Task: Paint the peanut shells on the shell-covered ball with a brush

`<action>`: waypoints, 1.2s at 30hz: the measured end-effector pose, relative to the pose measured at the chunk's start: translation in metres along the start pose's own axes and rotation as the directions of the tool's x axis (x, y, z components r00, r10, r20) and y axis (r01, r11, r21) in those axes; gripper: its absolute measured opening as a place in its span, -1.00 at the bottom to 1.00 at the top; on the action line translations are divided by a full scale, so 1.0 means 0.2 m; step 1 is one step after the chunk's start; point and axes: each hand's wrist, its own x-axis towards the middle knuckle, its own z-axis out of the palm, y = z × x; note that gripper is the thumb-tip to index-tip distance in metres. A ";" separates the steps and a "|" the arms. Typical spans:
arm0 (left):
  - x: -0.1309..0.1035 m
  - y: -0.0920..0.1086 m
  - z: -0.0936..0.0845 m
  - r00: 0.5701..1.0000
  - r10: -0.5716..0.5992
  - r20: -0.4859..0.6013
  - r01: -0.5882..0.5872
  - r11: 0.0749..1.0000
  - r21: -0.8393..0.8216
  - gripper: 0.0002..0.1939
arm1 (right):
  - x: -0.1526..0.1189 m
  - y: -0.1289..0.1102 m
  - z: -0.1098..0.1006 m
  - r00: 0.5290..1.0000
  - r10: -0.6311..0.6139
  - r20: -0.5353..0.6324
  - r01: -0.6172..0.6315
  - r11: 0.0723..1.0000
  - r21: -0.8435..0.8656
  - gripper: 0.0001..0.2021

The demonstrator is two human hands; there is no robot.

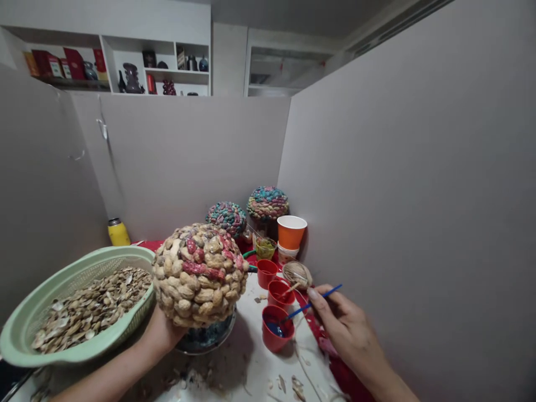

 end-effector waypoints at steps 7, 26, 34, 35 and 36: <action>-0.01 0.12 0.01 0.990 0.078 0.113 -0.086 0.994 0.065 -0.32 | 0.07 -0.01 -0.06 0.942 0.292 -0.168 -0.219 0.909 0.354 -0.40; 0.03 0.00 -0.02 0.943 0.227 0.244 -0.289 0.922 0.259 -0.54 | 0.11 -0.66 0.08 0.983 -0.008 -0.181 0.151 0.589 0.794 -0.68; 0.02 0.02 -0.01 0.924 0.230 0.305 -0.324 0.893 0.311 -0.50 | 0.15 -0.63 0.14 0.988 -0.096 -0.125 0.158 0.600 0.784 -0.71; 0.02 0.02 -0.01 0.924 0.227 0.309 -0.325 0.892 0.314 -0.48 | 0.15 -0.63 0.14 0.986 -0.108 -0.128 0.167 0.600 0.783 -0.72; 0.02 0.02 -0.01 0.923 0.225 0.312 -0.324 0.891 0.318 -0.47 | 0.15 -0.62 0.14 0.984 -0.120 -0.132 0.178 0.598 0.782 -0.73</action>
